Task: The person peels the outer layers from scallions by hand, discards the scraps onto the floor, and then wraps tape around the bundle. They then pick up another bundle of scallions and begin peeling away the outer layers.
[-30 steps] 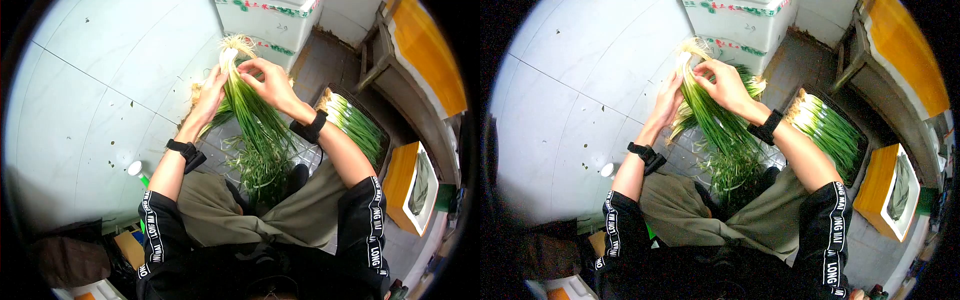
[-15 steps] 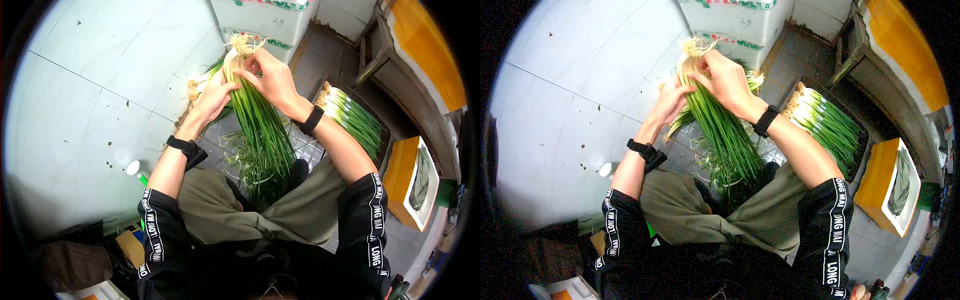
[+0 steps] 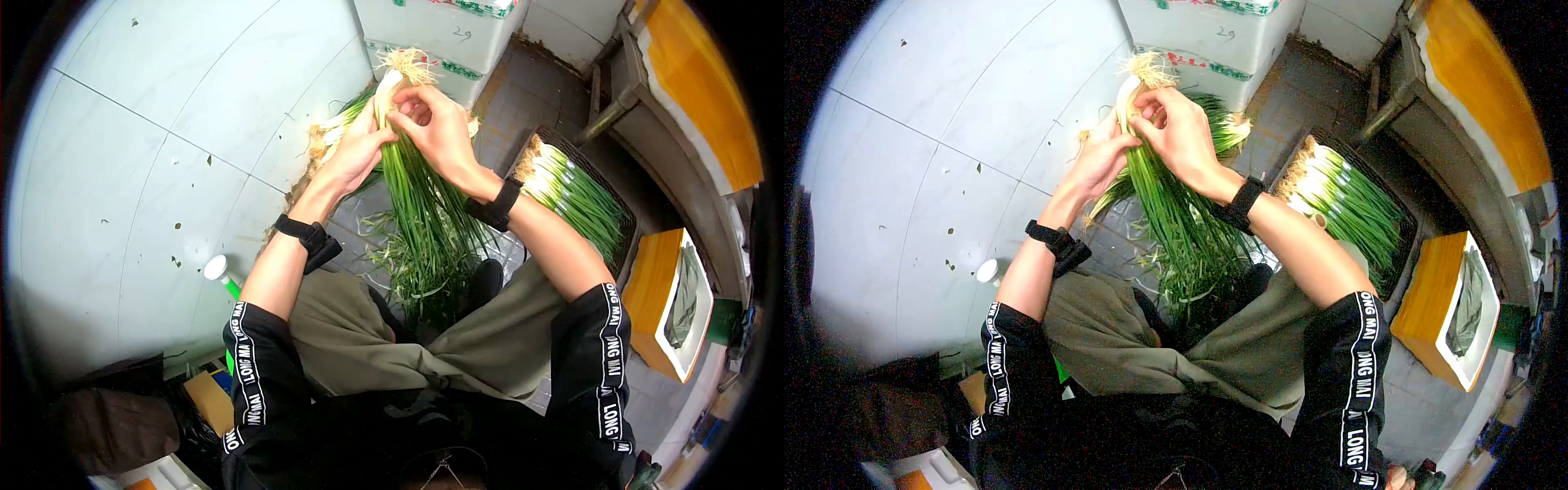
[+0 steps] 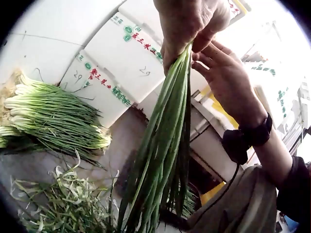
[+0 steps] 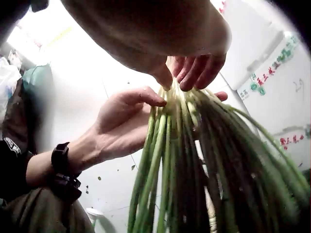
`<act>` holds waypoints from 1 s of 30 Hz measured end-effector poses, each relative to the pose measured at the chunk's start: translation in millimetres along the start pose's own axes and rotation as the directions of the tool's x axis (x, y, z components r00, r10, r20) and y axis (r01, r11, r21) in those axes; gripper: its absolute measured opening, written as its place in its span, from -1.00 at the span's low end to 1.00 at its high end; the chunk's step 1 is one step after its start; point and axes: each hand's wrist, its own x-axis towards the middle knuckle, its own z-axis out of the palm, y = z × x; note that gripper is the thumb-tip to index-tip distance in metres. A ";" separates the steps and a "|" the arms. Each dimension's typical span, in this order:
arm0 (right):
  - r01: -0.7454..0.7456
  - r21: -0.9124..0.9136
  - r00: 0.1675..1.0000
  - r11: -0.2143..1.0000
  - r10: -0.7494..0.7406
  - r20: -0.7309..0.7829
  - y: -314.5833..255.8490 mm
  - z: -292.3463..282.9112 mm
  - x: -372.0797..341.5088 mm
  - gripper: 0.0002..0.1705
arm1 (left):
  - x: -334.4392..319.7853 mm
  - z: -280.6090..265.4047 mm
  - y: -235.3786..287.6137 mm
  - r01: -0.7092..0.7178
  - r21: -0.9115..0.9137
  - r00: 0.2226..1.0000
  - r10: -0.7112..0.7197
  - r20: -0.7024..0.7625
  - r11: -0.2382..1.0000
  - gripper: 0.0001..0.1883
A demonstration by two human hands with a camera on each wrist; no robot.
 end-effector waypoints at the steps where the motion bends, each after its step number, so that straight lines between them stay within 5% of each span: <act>1: -0.038 0.021 0.999 0.999 0.038 -0.010 0.1 2.2 -1.3 -0.70 | -0.9 2.2 -0.6 -0.014 0.008 1.000 0.014 -0.018 1.000 -0.24; 8: -0.083 -0.008 0.996 0.997 0.083 0.027 7.5 3.6 -1.5 -0.76 | 2.3 -11.9 -11.3 -0.016 0.189 1.000 0.018 -0.008 0.982 -0.20; 13: -0.052 0.086 0.992 0.995 0.042 0.116 13.8 -6.0 7.8 -0.76 | -1.2 -4.2 -1.8 -0.009 0.111 1.000 0.012 -0.025 0.994 -0.22; 15: 0.008 -0.030 1.000 1.000 -0.007 0.026 14.4 -12.5 11.9 -0.72 | -0.1 -6.2 -2.3 0.009 0.062 0.999 -0.006 -0.042 0.998 -0.22; 23: -0.293 0.334 0.950 0.896 0.233 0.208 23.8 -22.6 19.6 -0.58 | 0.1 -0.1 0.4 0.053 0.040 0.997 -0.050 -0.065 0.998 -0.24; 27: -0.270 0.319 0.962 0.908 0.243 0.123 23.9 -18.4 17.5 -0.65 | 2.0 -0.4 -3.0 0.058 0.096 0.994 -0.049 -0.094 0.994 -0.26; 29: -0.140 0.045 0.981 0.989 0.133 0.140 18.7 -23.4 17.0 -0.67 | 2.8 -1.4 -4.4 0.044 0.099 0.992 -0.032 -0.120 0.994 -0.30; 30: -0.140 0.045 0.981 0.989 0.133 0.139 17.8 -24.6 17.5 -0.67 | 2.7 -1.6 -4.6 0.044 0.099 0.992 -0.032 -0.120 0.994 -0.30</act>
